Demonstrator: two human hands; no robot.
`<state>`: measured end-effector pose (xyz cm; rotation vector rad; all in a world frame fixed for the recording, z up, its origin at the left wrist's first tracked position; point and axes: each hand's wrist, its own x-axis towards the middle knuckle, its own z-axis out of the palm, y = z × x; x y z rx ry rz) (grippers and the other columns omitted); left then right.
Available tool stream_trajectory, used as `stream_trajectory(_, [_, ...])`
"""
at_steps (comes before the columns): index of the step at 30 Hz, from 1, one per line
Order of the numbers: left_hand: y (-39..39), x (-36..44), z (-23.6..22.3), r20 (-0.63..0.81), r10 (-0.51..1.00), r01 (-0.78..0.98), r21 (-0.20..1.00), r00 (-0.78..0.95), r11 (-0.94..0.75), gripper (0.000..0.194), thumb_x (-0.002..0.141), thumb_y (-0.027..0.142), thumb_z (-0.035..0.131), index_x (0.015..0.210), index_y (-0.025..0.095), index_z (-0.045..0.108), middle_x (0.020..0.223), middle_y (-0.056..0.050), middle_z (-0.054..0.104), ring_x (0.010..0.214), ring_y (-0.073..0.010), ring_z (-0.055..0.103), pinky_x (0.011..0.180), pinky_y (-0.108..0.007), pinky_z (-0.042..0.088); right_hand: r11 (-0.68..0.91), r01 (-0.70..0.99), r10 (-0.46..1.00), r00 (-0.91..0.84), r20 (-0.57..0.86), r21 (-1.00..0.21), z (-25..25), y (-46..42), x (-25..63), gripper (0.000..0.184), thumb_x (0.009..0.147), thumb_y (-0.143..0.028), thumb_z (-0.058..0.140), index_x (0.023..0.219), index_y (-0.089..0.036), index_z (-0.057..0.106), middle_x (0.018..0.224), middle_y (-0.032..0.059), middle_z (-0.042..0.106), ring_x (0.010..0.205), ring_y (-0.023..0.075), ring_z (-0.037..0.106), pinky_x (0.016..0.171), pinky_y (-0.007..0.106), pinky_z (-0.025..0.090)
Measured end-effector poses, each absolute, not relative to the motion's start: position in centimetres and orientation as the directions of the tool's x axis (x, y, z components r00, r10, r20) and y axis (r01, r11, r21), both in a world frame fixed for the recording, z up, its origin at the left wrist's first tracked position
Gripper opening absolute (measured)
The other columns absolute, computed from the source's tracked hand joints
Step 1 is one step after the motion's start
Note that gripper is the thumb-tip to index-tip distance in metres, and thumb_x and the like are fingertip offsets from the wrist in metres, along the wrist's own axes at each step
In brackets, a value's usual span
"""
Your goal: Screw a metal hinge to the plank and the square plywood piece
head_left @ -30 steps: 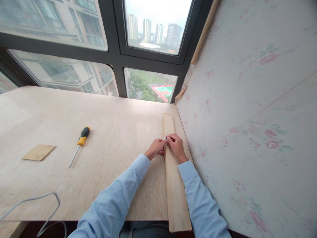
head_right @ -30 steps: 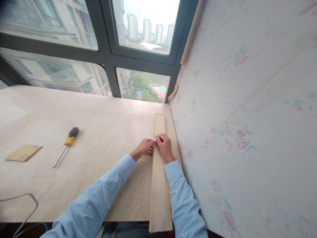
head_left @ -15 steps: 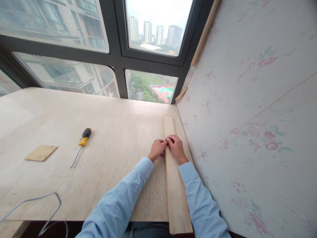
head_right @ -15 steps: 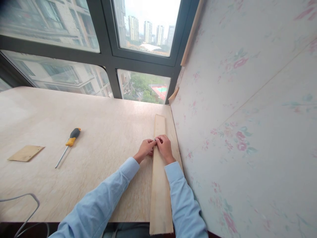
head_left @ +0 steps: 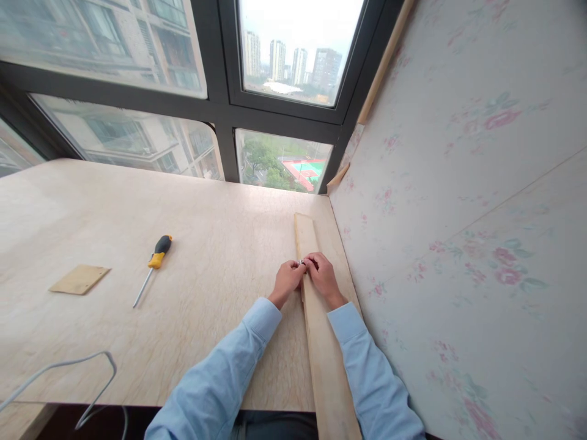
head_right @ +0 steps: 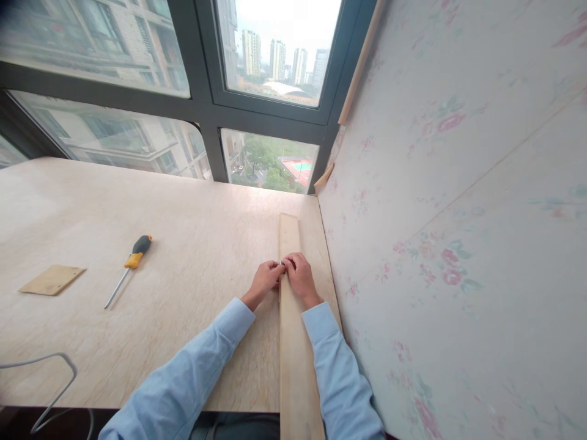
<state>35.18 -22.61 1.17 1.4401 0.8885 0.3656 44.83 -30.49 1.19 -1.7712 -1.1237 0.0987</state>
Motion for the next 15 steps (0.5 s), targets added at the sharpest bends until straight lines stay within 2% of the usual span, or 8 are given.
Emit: stream_trajectory(15, [-21.9, 31.4, 1.1, -0.287, 0.566, 0.235, 0.958, 0.773, 0.166, 0.022, 0.072, 0.036, 0.057, 0.068, 0.014, 0.055, 0.062, 0.001, 0.047, 0.058, -0.0116, 0.051, 0.051, -0.022, 0.047, -0.058, 0.581, 0.795, 0.519, 0.314, -0.812, 2.0, -31.1, 43.3, 0.018, 0.086, -0.031, 0.055, 0.077, -0.019, 0.063, 0.078, 0.0028, 0.064, 0.071, 0.0158, 0.057, 0.065, 0.027, 0.045])
